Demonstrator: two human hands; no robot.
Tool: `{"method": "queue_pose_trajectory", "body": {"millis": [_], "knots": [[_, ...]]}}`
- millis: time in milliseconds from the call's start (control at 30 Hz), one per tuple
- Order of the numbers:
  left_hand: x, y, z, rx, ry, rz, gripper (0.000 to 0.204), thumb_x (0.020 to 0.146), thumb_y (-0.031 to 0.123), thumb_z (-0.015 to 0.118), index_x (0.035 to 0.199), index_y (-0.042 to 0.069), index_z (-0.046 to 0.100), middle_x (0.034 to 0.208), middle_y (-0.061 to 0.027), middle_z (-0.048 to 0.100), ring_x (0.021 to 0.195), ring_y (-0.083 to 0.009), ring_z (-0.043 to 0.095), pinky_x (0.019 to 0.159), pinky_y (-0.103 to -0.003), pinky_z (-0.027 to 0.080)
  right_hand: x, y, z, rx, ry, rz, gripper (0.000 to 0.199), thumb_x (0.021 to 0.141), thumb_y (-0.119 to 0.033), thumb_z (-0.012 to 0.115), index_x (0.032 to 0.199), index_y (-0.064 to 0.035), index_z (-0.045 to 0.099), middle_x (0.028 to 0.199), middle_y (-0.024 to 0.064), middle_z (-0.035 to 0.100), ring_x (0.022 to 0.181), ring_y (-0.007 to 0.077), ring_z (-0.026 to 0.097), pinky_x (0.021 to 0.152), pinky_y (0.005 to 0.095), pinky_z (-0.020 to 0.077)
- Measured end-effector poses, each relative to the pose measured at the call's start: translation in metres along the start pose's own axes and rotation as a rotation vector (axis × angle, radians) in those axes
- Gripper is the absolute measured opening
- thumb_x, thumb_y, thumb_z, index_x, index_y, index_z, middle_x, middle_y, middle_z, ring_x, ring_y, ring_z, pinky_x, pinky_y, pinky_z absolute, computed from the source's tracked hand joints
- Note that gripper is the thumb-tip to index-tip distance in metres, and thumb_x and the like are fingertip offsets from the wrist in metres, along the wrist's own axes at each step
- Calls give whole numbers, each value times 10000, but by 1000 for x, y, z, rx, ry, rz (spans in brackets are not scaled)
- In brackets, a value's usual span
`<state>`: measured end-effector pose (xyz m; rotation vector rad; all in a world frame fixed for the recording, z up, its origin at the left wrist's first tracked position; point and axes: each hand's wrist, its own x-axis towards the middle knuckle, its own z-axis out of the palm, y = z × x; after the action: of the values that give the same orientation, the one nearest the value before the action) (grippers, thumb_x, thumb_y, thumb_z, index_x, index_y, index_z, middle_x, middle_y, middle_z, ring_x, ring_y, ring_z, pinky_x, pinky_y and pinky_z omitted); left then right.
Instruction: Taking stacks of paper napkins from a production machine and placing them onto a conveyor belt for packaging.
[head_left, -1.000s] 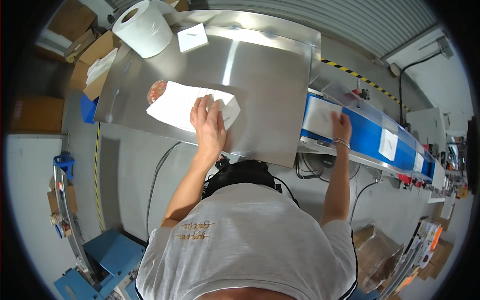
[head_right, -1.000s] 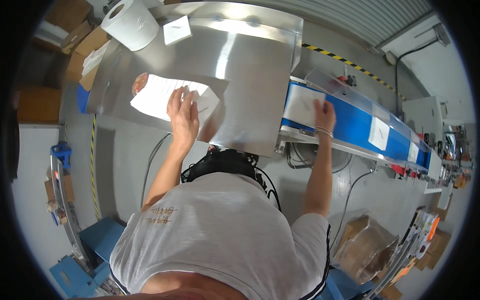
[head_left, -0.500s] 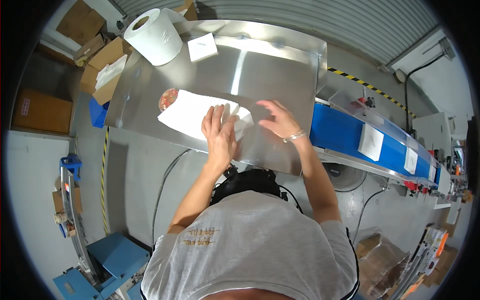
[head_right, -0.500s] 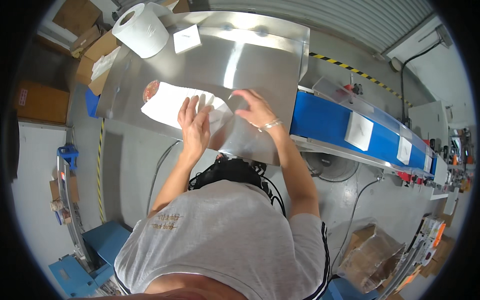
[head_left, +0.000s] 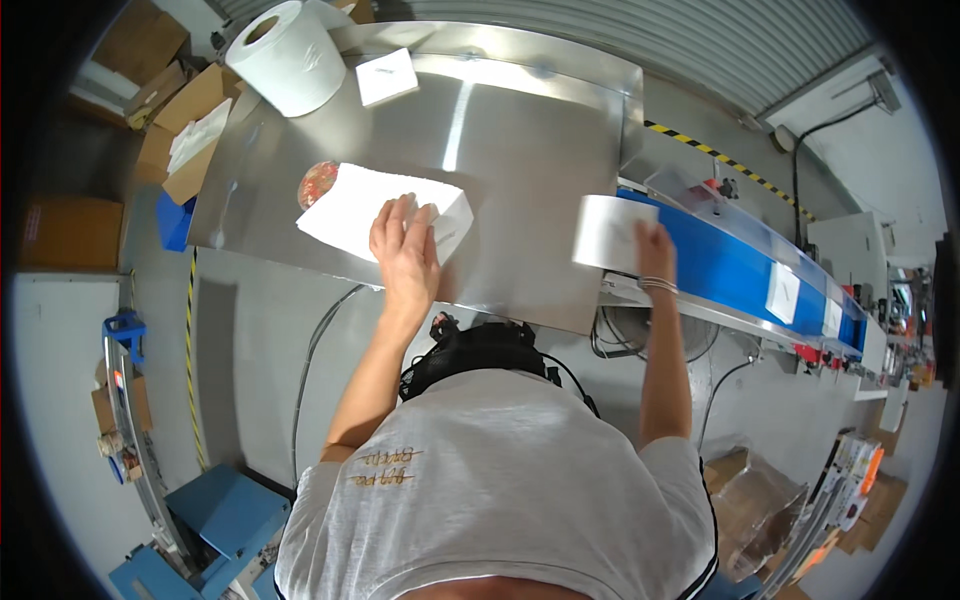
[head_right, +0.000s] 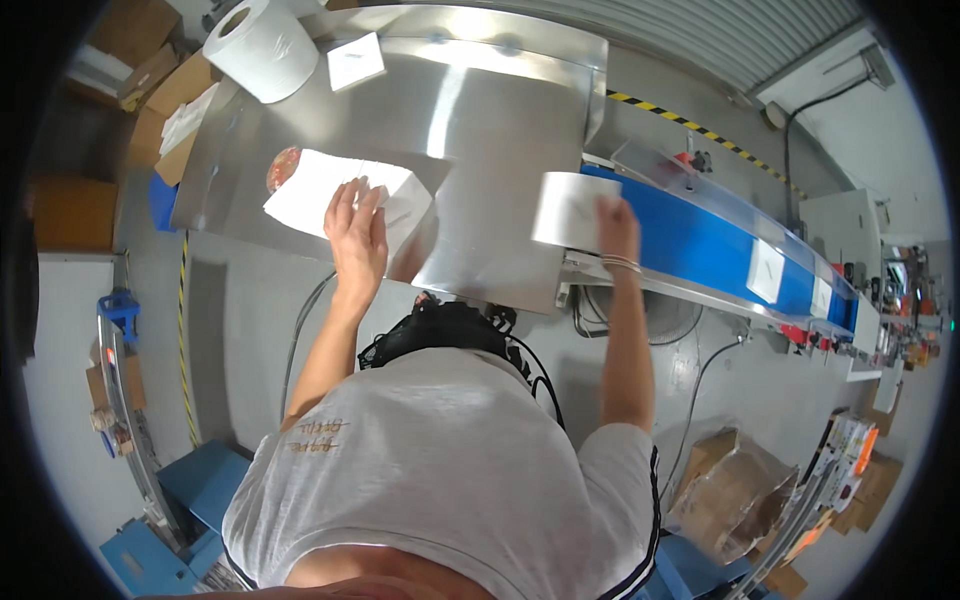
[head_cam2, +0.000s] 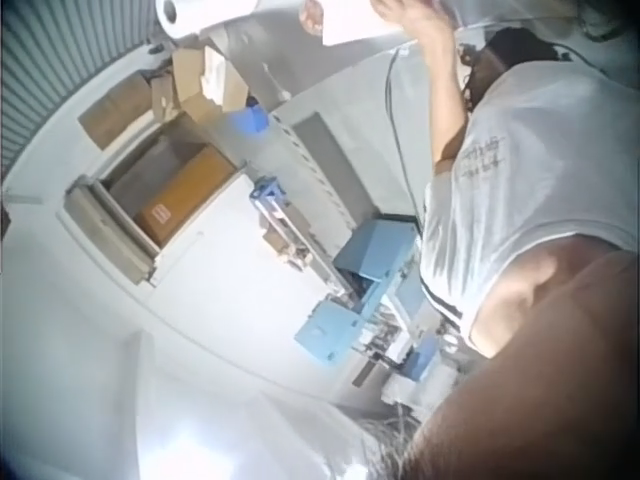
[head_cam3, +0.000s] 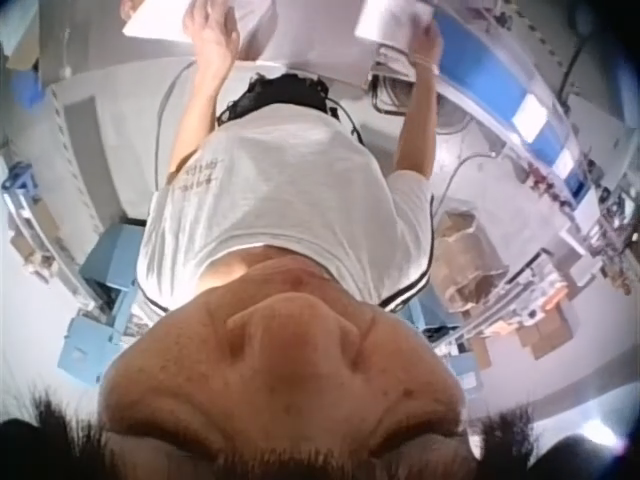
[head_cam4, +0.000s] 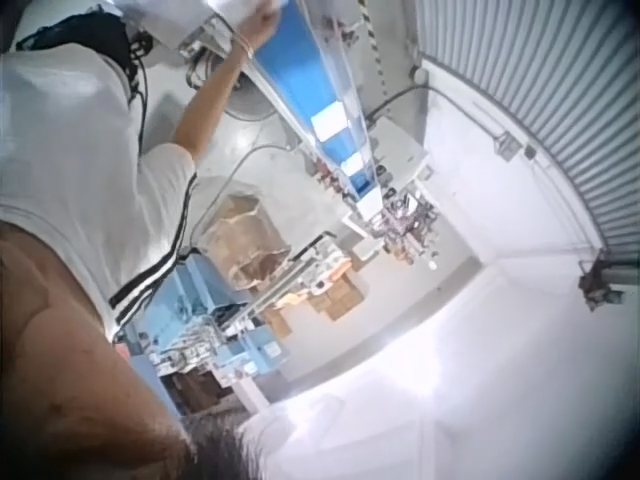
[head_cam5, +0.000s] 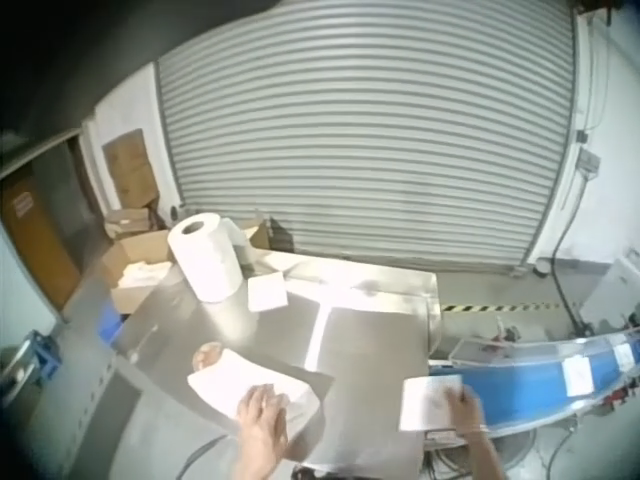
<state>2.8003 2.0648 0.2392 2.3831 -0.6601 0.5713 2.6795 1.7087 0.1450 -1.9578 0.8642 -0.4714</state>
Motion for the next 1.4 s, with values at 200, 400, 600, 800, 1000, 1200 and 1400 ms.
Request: {"method": "queue_pose_trajectory", "body": {"millis": [200, 400, 600, 800, 1000, 1200, 1400], "knots": [[-2, 3, 3, -36, 11, 38, 328, 730, -64, 616, 1033, 51, 663, 1272, -138, 513, 1199, -378, 436, 1011, -492, 328, 9, 11, -53, -969, 591, -185, 527, 766, -371, 714, 1186, -85, 576, 1092, 150, 631, 998, 354, 583, 836, 441, 468], [-6, 4, -5, -23, -108, 52, 339, 718, -55, 598, 1015, 87, 677, 1374, -153, 425, 1325, -390, 307, 1077, -536, 181, -25, -115, 55, -48, -653, -361, 599, 760, -163, 732, 1307, -125, 491, 1339, 88, 487, 1195, 258, 500, 966, 372, 433], [7, 9, -14, -61, -169, 15, 409, 784, 178, 654, 1183, 99, 608, 1446, -207, 319, 1371, -429, 208, 1095, -559, 128, -32, -135, 123, -43, -842, -647, 486, 802, -169, 715, 1229, -59, 509, 1311, 114, 469, 1156, 195, 495, 964, 314, 414], [3, -17, -8, 18, -69, -16, 337, 803, 18, 621, 1137, 54, 622, 1316, -169, 475, 1249, -384, 396, 1045, -485, 296, -29, -66, 78, 374, -430, -49, 158, 896, -167, 650, 958, -32, 596, 753, -52, 507, 674, 53, 441, 604, 227, 407], [5, -16, -4, -36, -8, 2, 319, 765, -44, 622, 1067, 52, 664, 1246, -135, 545, 1212, -367, 440, 1019, -479, 337, 18, 18, -39, -340, 184, 93, 406, 834, -424, 671, 1003, -55, 639, 809, 108, 626, 705, 218, 556, 675, 350, 455], [3, -14, -5, -37, -31, 10, 291, 751, -45, 622, 1012, 68, 684, 1289, -129, 512, 1242, -368, 409, 1043, -496, 296, 7, -42, 1, -399, 98, -515, 545, 716, -149, 746, 1210, -55, 535, 1160, 167, 583, 1067, 358, 547, 937, 433, 420], [5, -9, -17, -74, -160, 49, 248, 745, -13, 621, 969, 75, 684, 1387, -162, 431, 1352, -398, 286, 1096, -523, 171, -39, -153, 127, 148, -865, -529, 582, 763, -159, 741, 1292, -99, 506, 1328, 84, 459, 1139, 250, 519, 956, 329, 434]]}}
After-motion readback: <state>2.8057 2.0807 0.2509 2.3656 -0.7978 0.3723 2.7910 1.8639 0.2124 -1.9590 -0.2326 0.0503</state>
